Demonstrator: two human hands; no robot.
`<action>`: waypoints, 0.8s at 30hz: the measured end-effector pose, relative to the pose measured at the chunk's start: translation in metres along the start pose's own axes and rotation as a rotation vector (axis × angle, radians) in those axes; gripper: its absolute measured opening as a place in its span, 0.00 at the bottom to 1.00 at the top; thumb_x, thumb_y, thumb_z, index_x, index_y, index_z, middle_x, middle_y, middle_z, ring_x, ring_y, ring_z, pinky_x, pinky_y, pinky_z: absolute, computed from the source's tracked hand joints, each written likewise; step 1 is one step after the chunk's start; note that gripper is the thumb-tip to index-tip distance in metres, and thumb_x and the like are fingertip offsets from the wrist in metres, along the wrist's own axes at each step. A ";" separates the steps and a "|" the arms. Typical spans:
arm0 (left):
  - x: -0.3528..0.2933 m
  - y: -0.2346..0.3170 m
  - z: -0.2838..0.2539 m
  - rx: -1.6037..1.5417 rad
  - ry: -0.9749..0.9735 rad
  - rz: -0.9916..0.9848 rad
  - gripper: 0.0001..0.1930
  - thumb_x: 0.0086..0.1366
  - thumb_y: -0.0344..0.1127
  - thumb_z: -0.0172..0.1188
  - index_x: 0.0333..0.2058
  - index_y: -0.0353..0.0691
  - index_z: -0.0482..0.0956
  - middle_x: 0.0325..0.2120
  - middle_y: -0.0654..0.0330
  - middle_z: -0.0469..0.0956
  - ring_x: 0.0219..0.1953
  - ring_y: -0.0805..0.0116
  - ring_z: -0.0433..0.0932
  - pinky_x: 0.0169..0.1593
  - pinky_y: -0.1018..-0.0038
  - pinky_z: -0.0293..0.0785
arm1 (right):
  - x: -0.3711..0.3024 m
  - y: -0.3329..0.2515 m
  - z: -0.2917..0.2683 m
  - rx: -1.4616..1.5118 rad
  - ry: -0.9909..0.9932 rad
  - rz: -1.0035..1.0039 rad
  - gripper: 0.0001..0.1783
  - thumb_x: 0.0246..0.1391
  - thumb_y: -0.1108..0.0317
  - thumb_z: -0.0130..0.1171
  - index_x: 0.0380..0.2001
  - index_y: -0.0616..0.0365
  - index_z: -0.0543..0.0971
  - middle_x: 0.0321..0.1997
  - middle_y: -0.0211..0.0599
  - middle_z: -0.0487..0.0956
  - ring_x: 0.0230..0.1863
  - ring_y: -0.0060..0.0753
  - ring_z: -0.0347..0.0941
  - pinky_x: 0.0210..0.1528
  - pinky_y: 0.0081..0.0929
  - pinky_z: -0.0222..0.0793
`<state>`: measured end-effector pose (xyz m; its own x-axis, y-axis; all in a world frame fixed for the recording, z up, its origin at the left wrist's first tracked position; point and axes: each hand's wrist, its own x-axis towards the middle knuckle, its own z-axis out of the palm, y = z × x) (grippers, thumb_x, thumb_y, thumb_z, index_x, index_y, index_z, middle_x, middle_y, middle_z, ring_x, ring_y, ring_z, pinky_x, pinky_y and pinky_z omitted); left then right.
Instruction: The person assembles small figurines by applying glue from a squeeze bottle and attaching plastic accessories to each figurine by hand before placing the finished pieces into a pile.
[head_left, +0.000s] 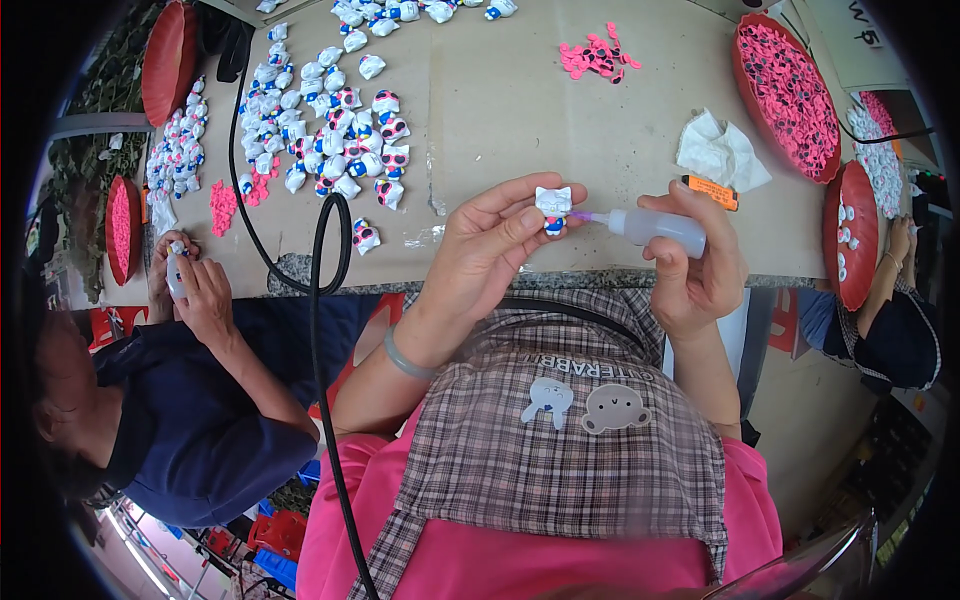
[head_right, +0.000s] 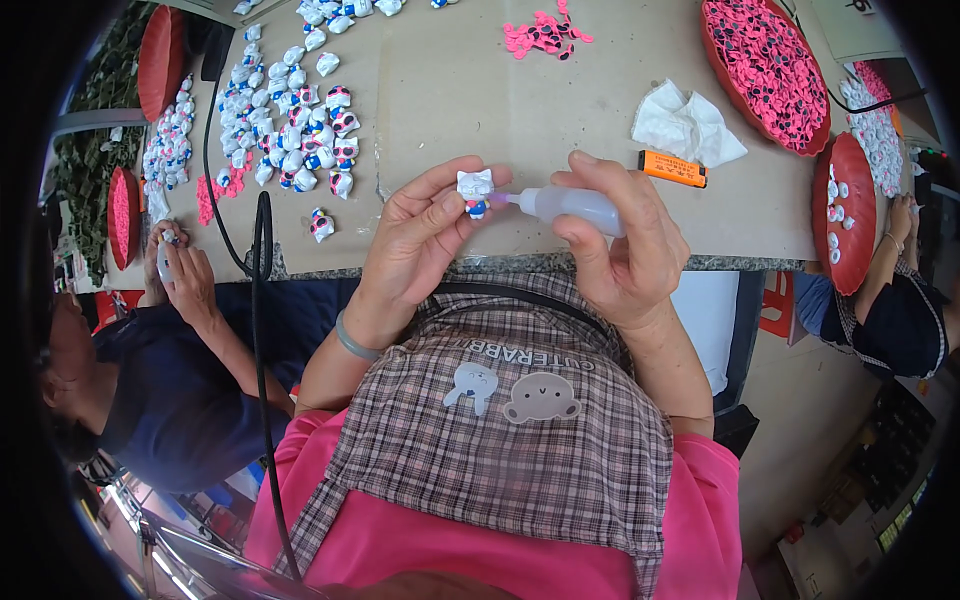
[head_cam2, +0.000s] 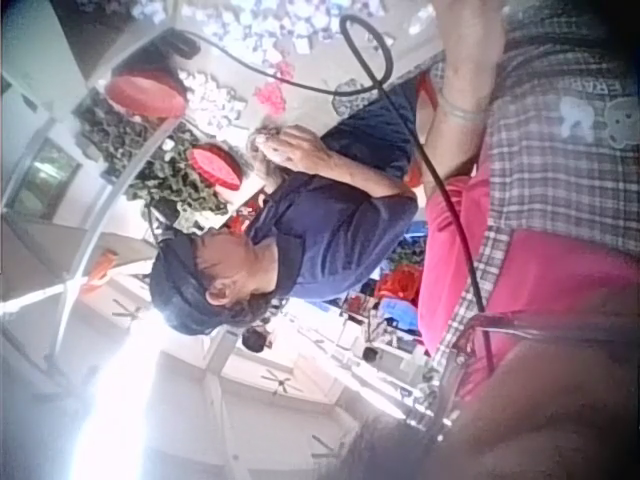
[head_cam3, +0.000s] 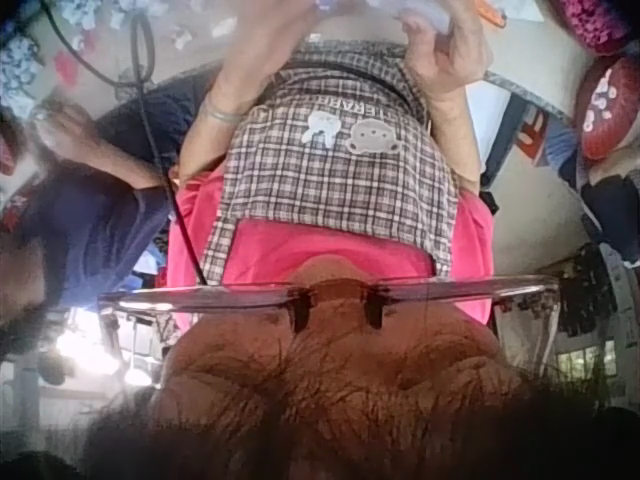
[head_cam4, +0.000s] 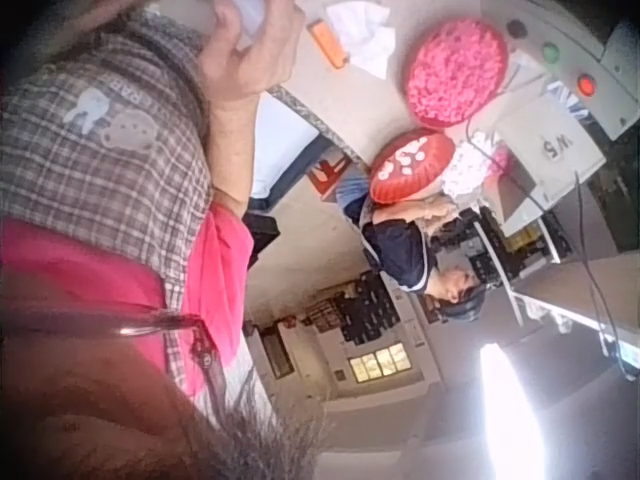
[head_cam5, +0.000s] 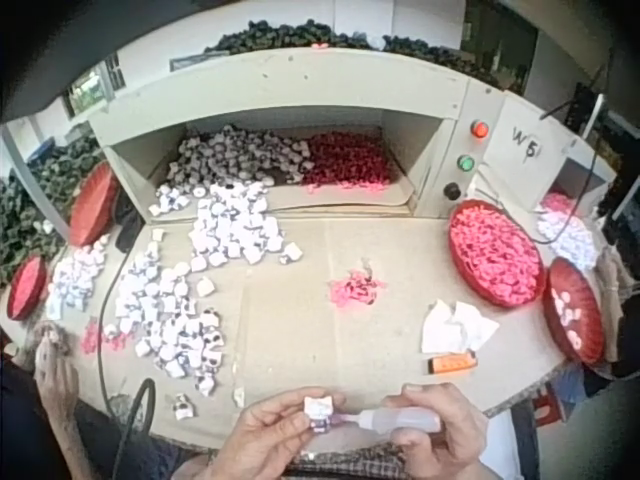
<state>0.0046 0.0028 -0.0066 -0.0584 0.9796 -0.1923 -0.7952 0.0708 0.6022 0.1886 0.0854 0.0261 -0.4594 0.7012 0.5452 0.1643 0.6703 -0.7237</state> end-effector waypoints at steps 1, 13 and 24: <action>0.000 0.000 0.000 -0.007 -0.006 0.000 0.17 0.67 0.28 0.51 0.54 0.30 0.69 0.50 0.43 0.73 0.52 0.57 0.75 0.57 0.66 0.70 | 0.000 0.001 -0.001 -0.006 0.002 -0.002 0.24 0.60 0.59 0.55 0.51 0.69 0.69 0.35 0.51 0.80 0.23 0.23 0.73 0.25 0.16 0.69; 0.006 0.001 -0.005 -0.003 -0.013 0.001 0.18 0.66 0.26 0.51 0.54 0.31 0.69 0.51 0.43 0.73 0.52 0.57 0.75 0.57 0.65 0.69 | 0.015 0.015 0.003 0.539 0.179 0.213 0.19 0.56 0.71 0.59 0.49 0.63 0.67 0.42 0.43 0.76 0.34 0.31 0.76 0.31 0.21 0.74; 0.000 0.007 -0.009 -0.049 -0.026 -0.014 0.18 0.65 0.25 0.51 0.54 0.30 0.69 0.51 0.43 0.72 0.53 0.56 0.73 0.59 0.63 0.67 | 0.059 0.076 -0.005 0.467 0.084 0.679 0.11 0.51 0.76 0.59 0.39 0.62 0.73 0.38 0.34 0.74 0.34 0.24 0.75 0.35 0.23 0.72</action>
<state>-0.0062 0.0012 -0.0090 -0.0313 0.9832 -0.1797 -0.8244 0.0763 0.5608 0.1785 0.1788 0.0053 -0.3211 0.9453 -0.0571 -0.0055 -0.0621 -0.9981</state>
